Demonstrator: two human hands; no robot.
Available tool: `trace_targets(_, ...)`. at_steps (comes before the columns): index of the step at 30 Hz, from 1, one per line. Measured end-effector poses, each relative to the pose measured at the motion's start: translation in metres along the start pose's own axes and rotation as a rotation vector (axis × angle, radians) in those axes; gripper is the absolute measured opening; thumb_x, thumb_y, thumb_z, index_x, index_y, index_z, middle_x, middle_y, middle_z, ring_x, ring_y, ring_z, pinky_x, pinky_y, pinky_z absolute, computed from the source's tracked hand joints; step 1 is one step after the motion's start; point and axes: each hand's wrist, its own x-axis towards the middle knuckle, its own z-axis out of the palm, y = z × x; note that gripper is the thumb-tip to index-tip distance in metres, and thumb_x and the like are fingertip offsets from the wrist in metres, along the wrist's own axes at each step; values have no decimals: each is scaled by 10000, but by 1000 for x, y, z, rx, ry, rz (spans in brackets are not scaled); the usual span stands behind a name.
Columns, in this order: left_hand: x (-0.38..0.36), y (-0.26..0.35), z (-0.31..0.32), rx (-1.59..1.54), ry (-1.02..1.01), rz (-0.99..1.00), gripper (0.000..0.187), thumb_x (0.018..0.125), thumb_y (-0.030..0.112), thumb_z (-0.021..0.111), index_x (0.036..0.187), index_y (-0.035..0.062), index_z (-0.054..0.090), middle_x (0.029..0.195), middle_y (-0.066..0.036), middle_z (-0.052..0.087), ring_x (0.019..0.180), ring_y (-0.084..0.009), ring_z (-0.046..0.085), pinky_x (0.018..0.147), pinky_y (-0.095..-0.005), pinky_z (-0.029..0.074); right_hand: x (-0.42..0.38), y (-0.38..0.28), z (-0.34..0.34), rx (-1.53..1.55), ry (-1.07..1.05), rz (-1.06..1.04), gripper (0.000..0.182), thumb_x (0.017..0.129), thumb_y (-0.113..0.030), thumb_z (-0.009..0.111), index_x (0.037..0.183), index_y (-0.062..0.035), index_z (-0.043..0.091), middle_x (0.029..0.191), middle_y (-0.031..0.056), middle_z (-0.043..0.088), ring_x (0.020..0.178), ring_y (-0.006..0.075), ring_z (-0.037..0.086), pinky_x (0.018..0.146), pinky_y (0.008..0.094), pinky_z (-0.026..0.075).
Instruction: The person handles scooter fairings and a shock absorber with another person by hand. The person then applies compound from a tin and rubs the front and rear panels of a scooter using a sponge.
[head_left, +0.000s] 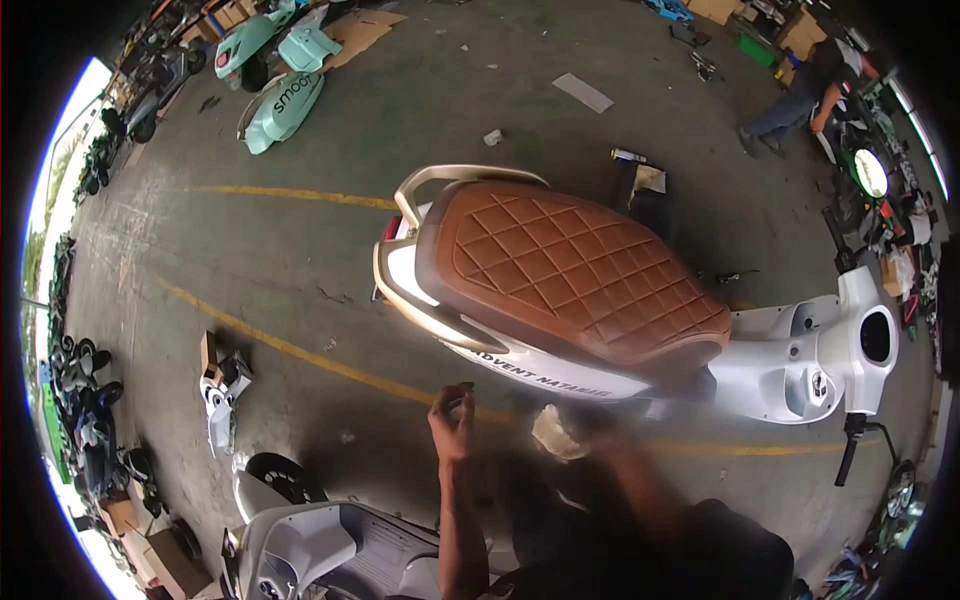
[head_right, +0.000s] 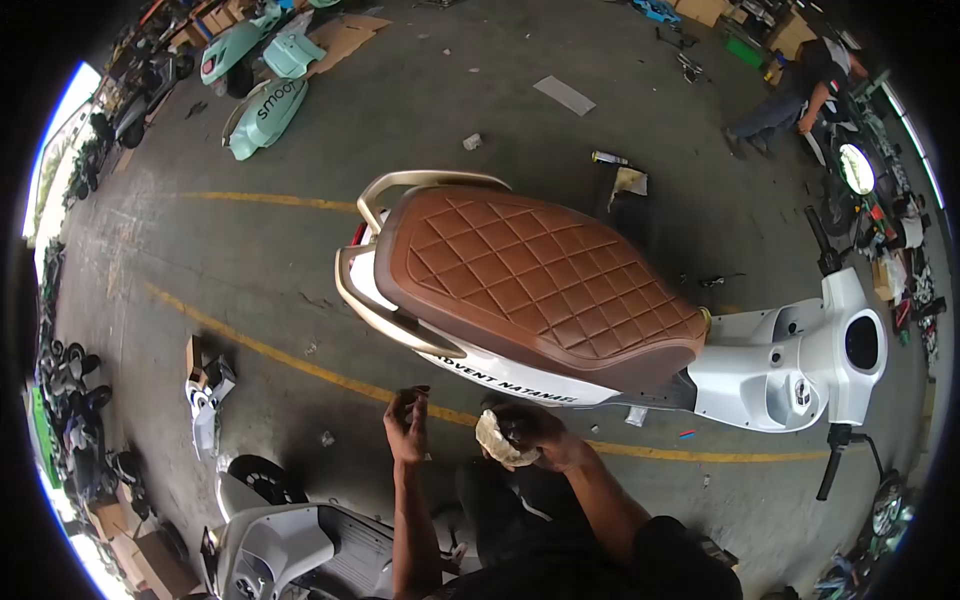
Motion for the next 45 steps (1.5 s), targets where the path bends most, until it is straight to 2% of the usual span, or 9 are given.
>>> trace_targets(4,47,34,-41,178,-249,164,136,989,119,586,1008,-4,641,954,-89,707,854,-110,603,772,-272,479,13,-37,66,-70,-217,-230,544,917,-291,700,1331,20,536,1135,171,664,972,246,689,777,333,569)
trace_targets(8,73,85,-36,235,-699,164,123,977,105,592,981,-11,634,897,-65,682,853,-115,607,762,-276,481,-10,36,67,114,955,-709,452,966,-230,648,1335,14,556,1129,118,673,972,219,678,824,332,551)
trace_targets(10,107,51,-30,369,-993,391,104,958,90,614,991,-7,629,930,-69,667,887,-133,618,807,-286,491,-1,131,9,401,1088,-1092,400,985,-230,624,1314,-8,582,1081,95,681,915,206,674,756,336,558)
trace_targets(15,126,114,67,442,-1451,716,132,975,112,613,1050,5,622,1055,-85,662,928,-153,617,875,-298,476,58,273,-14,870,1734,-1164,368,960,-249,656,1229,1,632,1075,66,670,964,159,635,844,291,502)
trace_targets(21,152,91,304,589,-1508,1393,179,986,152,619,1067,-8,614,1100,-109,603,1000,-191,585,882,-319,482,177,285,-51,860,1903,-1025,418,902,-212,712,1252,-1,625,1163,141,666,1097,255,643,957,338,492)
trace_targets(29,155,84,330,847,-1460,1581,248,1034,270,565,1081,27,582,996,-58,588,914,-151,568,833,-298,458,214,196,-87,472,2238,-1198,271,828,-65,743,1095,-28,723,1114,139,646,961,316,639,863,374,524)
trace_targets(36,142,78,336,760,-1538,1262,280,1039,326,531,1090,55,582,877,-4,558,788,-89,525,701,-260,426,269,186,-90,552,2523,-1244,264,749,24,758,1004,-42,761,980,111,670,894,294,611,776,392,536)
trace_targets(43,156,87,352,791,-1584,1169,315,1025,335,531,1129,47,601,914,-23,592,835,-104,563,741,-274,451,212,204,-108,879,2315,-1612,244,802,-16,747,1036,-82,768,1028,110,688,926,301,638,782,381,536)
trace_targets(45,150,85,347,815,-1571,1136,303,1025,326,534,1125,48,602,922,-23,593,841,-104,563,748,-275,450,196,199,-98,395,2415,-1515,258,796,-17,750,1039,-101,768,1054,105,687,944,305,626,796,370,534)
